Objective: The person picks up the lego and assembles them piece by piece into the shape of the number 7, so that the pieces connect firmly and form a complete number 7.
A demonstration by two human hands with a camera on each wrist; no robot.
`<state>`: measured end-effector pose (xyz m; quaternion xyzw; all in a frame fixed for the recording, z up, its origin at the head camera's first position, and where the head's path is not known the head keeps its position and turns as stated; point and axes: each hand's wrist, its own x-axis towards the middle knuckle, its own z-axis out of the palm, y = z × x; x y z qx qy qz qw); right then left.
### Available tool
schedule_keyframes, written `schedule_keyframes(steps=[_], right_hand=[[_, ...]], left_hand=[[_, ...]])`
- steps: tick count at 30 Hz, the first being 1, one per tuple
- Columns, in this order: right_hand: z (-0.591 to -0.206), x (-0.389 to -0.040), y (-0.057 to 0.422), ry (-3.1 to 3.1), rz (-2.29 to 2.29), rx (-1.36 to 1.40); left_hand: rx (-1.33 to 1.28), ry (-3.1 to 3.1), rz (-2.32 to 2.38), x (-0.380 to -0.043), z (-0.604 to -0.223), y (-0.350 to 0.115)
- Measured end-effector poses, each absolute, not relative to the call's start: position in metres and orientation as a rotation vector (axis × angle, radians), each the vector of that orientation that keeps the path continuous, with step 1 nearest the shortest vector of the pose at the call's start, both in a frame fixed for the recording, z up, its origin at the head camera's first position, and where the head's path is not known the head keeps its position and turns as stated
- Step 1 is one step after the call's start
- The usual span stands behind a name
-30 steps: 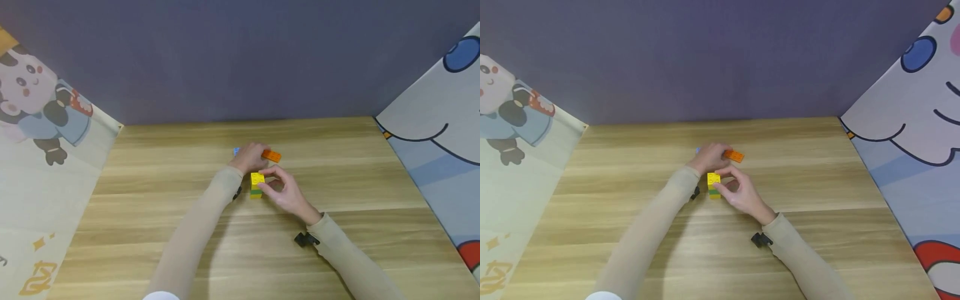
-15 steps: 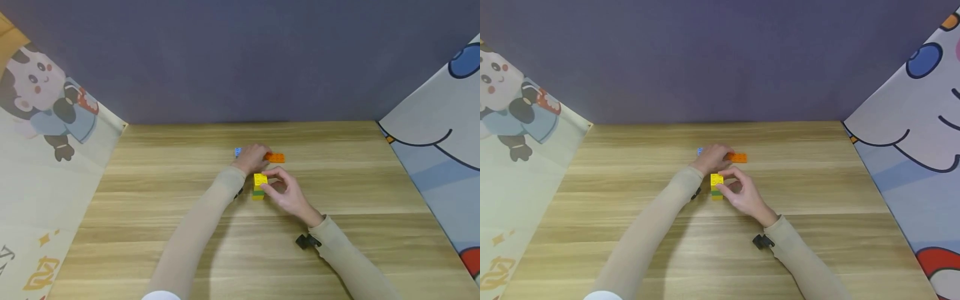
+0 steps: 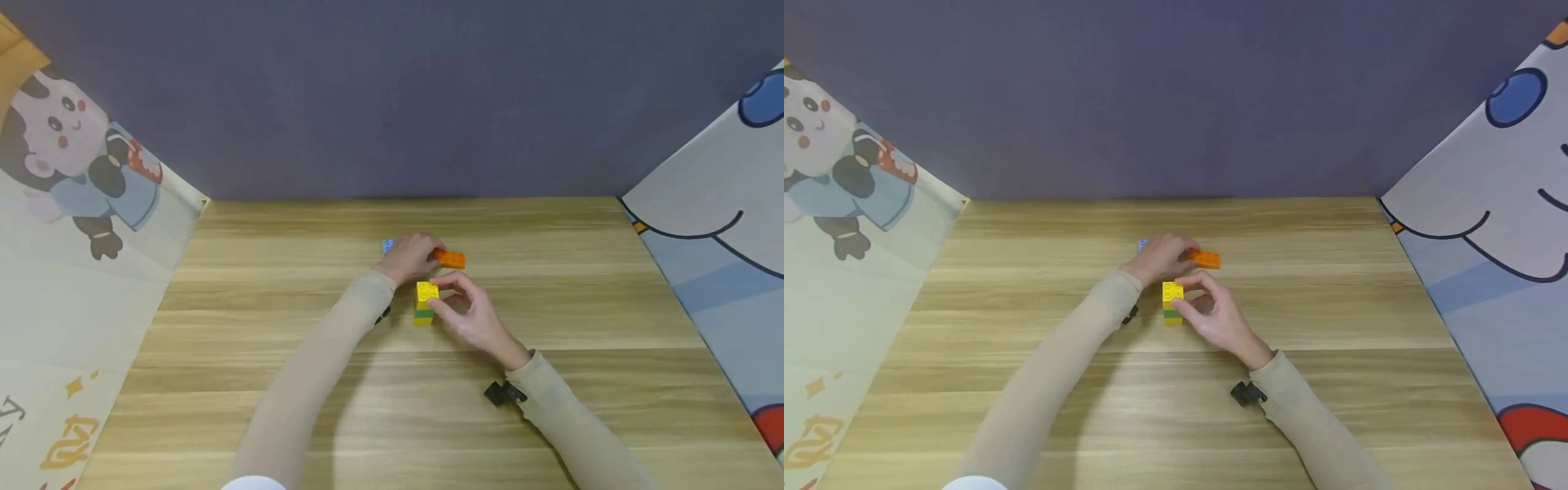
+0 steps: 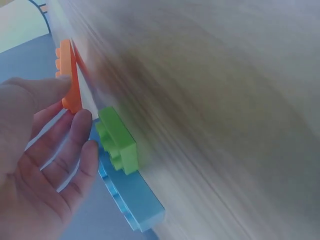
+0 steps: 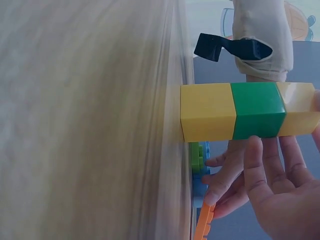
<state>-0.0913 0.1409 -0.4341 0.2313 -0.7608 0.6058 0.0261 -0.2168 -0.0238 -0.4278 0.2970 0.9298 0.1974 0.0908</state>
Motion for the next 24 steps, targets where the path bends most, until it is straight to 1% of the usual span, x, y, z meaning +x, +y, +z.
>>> schedule_keyframes(steps=[9, 24], right_hand=[[-0.435, -0.092, 0.140, -2.343, 1.894, 0.707], [-0.435, -0.093, 0.141, -2.352, 1.936, 0.688]], left_hand=[[0.912, 2.821, 0.646, -0.211, -0.429, -0.041], [0.972, 2.746, 0.774, -0.185, -0.431, -0.044]])
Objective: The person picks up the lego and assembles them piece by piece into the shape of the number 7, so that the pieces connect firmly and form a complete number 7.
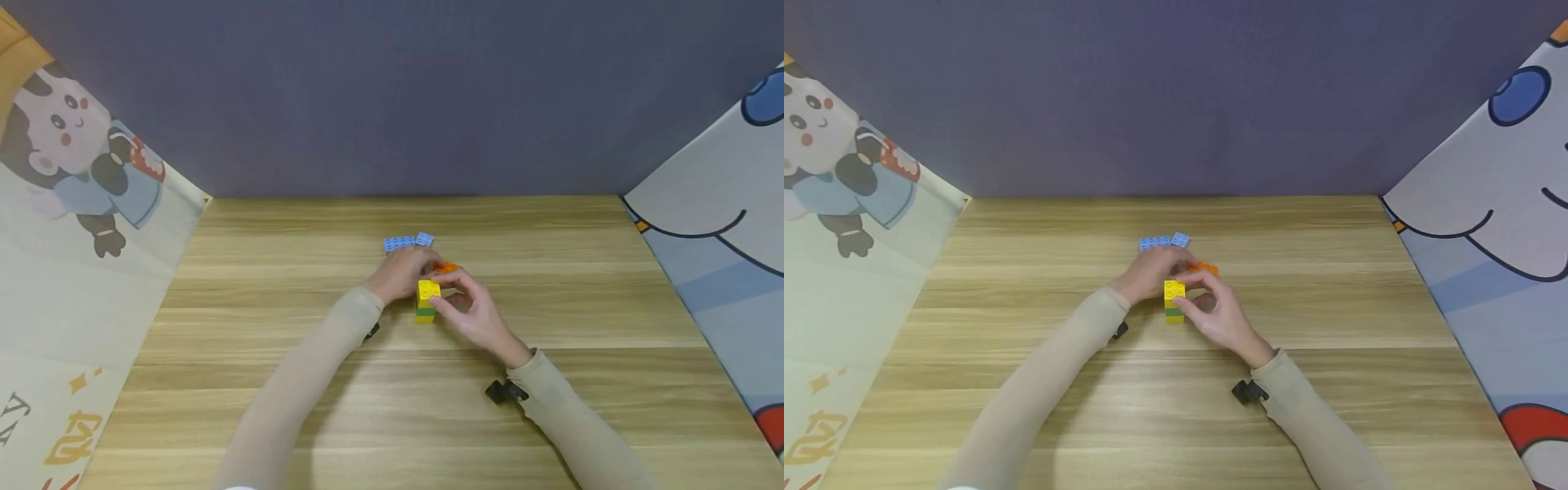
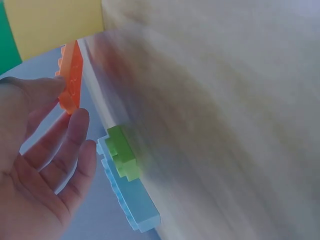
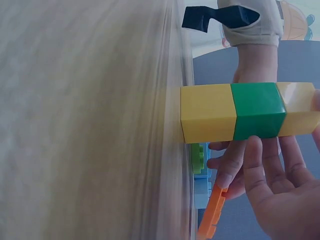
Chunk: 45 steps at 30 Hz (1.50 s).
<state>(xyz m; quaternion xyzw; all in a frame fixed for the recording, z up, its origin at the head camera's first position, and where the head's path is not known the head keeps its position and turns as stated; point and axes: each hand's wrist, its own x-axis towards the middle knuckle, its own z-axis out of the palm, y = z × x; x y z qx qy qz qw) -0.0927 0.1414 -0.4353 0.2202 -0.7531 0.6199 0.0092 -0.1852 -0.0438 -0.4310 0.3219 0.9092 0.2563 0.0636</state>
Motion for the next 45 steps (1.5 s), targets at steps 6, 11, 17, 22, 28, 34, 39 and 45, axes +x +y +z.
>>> schedule_keyframes(steps=[6, 11, 17, 22, 28, 34, 39, 45], right_hand=[[-0.436, -0.092, 0.142, -2.347, 1.931, 0.680], [-0.435, -0.091, 0.143, -2.352, 1.914, 0.675], [-0.437, -0.092, 0.145, -2.361, 1.902, 0.680], [-0.437, -0.092, 0.145, -2.372, 1.910, 0.670], [-0.437, -0.092, 0.145, -2.373, 1.911, 0.671], [-0.437, -0.093, 0.144, -2.381, 1.908, 0.674], [-0.436, -0.093, 0.143, -2.392, 1.924, 0.671], [-0.437, -0.093, 0.142, -2.386, 1.926, 0.665]], left_hand=[[0.959, 2.764, 0.820, -0.181, -0.431, -0.050], [0.898, 2.760, 0.886, -0.178, -0.432, -0.057], [0.848, 2.769, 0.895, -0.175, -0.431, -0.068], [0.800, 2.799, 0.941, -0.173, -0.427, -0.080], [0.806, 2.835, 0.944, -0.166, -0.418, -0.092], [0.844, 2.860, 0.950, -0.156, -0.409, -0.099], [0.876, 2.894, 0.993, -0.149, -0.407, -0.105], [0.875, 2.914, 1.011, -0.141, -0.401, -0.113]])
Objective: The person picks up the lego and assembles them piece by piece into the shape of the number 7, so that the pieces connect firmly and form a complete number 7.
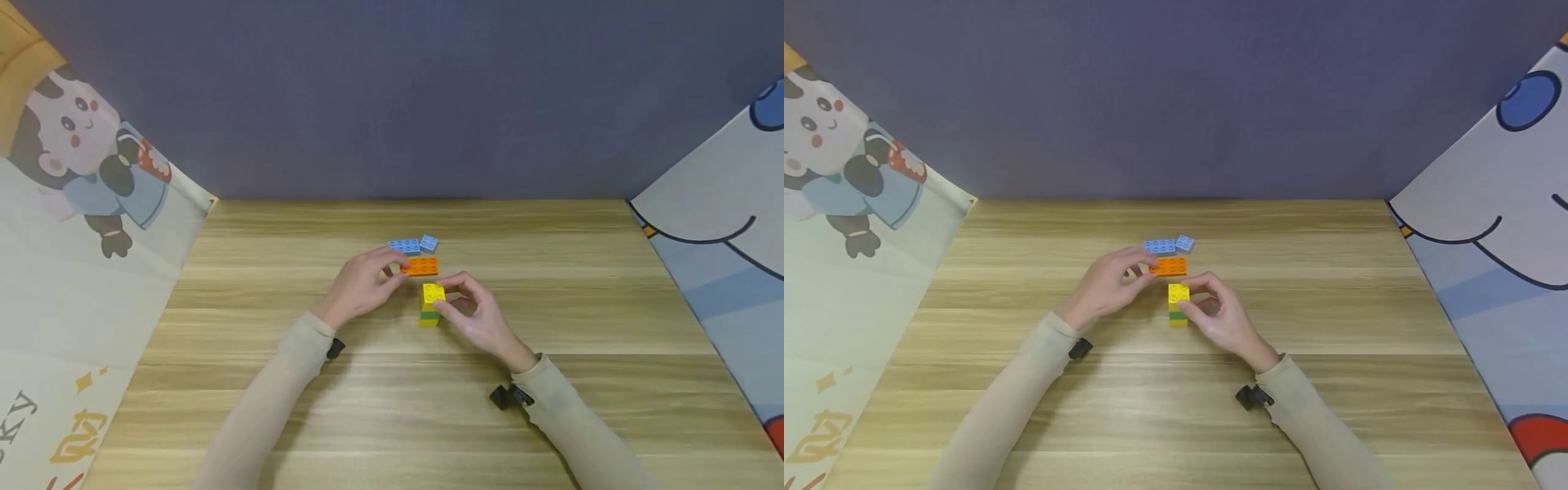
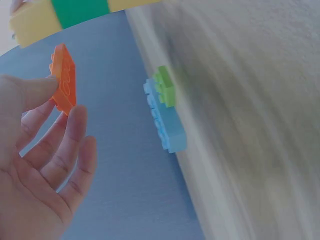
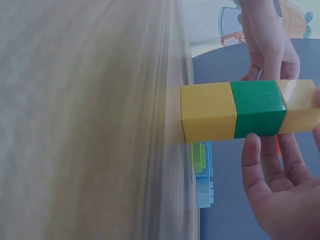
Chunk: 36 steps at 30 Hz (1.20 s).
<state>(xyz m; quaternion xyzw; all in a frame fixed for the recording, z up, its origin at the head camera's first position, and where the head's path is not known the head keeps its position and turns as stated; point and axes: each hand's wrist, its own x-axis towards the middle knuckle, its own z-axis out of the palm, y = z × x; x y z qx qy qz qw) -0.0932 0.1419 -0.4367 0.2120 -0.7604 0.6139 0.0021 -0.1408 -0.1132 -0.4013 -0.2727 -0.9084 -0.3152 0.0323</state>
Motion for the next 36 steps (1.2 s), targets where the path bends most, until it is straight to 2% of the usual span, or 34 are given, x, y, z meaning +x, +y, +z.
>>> schedule_keyframes(steps=[19, 36], right_hand=[[-0.436, -0.094, 0.145, -2.418, 1.927, 0.661], [-0.434, -0.095, 0.146, -2.440, 1.953, 0.654]], left_hand=[[-0.865, -2.732, -1.056, -0.113, -0.379, -0.125], [-0.860, -2.683, -1.128, -0.107, -0.378, -0.124]])
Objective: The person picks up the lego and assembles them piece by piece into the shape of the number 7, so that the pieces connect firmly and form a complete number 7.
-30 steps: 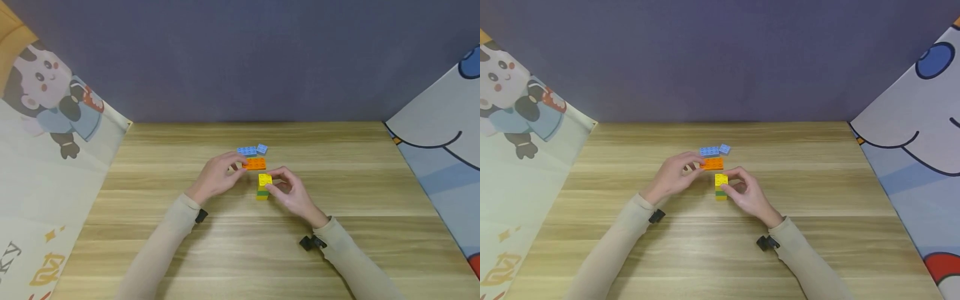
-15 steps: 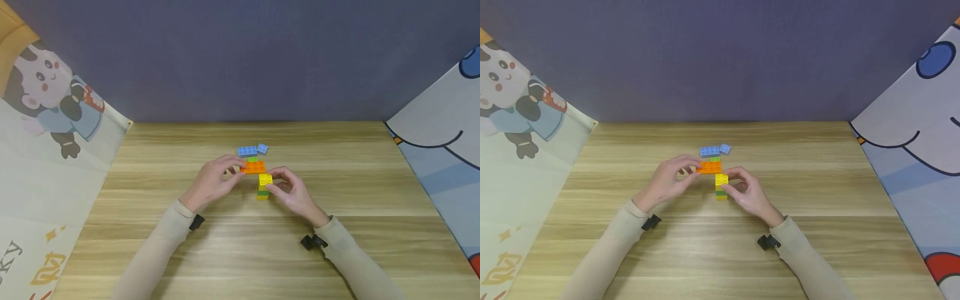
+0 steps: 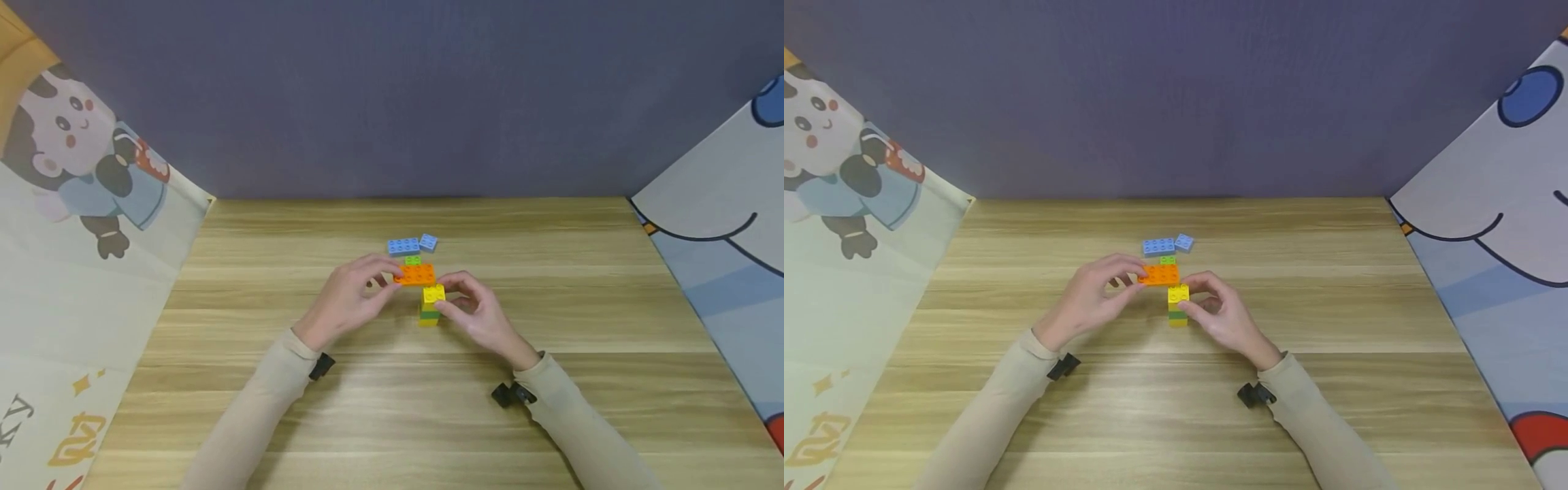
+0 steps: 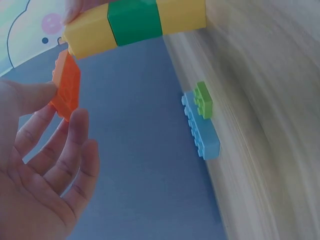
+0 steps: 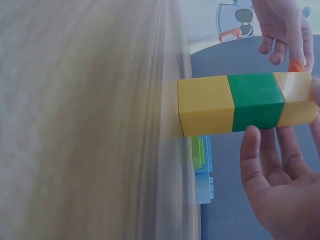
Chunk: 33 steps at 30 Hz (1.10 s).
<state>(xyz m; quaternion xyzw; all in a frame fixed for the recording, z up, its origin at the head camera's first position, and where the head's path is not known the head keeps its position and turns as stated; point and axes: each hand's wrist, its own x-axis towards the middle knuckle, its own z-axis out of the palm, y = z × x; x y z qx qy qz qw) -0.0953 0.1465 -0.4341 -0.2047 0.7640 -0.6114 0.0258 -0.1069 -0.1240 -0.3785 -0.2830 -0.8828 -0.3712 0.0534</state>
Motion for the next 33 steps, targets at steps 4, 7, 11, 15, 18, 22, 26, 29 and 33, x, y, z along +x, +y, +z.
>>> schedule_keyframes(steps=[4, 7, 11, 15, 18, 22, 26, 29, 33], right_hand=[[-0.434, -0.095, 0.147, 2.364, -1.891, -0.633], [-0.434, -0.096, 0.147, 2.359, -1.887, -0.631], [-0.435, -0.096, 0.148, 2.374, -1.861, -0.635], [-0.437, -0.097, 0.149, 2.406, -1.826, -0.645], [-0.438, -0.097, 0.149, 2.420, -1.813, -0.641], [-0.438, -0.097, 0.149, 2.450, -1.774, -0.616], [-0.438, -0.097, 0.150, 2.476, -1.735, -0.605], [-0.437, -0.098, 0.150, 2.481, -1.721, -0.604], [-0.436, -0.098, 0.151, 2.480, -1.717, -0.606]], left_hand=[[-0.909, -2.672, -1.139, -0.104, -0.378, -0.122], [-0.917, -2.668, -1.145, -0.102, -0.377, -0.121], [-0.960, -2.655, -1.102, -0.101, -0.377, -0.120], [-1.009, -2.671, -0.980, -0.100, -0.378, -0.119], [-1.030, -2.692, -0.912, -0.099, -0.378, -0.117], [-1.058, -2.701, -0.874, -0.098, -0.379, -0.114], [-1.065, -2.726, -0.850, -0.097, -0.379, -0.113], [-1.066, -2.743, -0.844, -0.096, -0.378, -0.112], [-1.085, -2.754, -0.842, -0.094, -0.377, -0.111]])
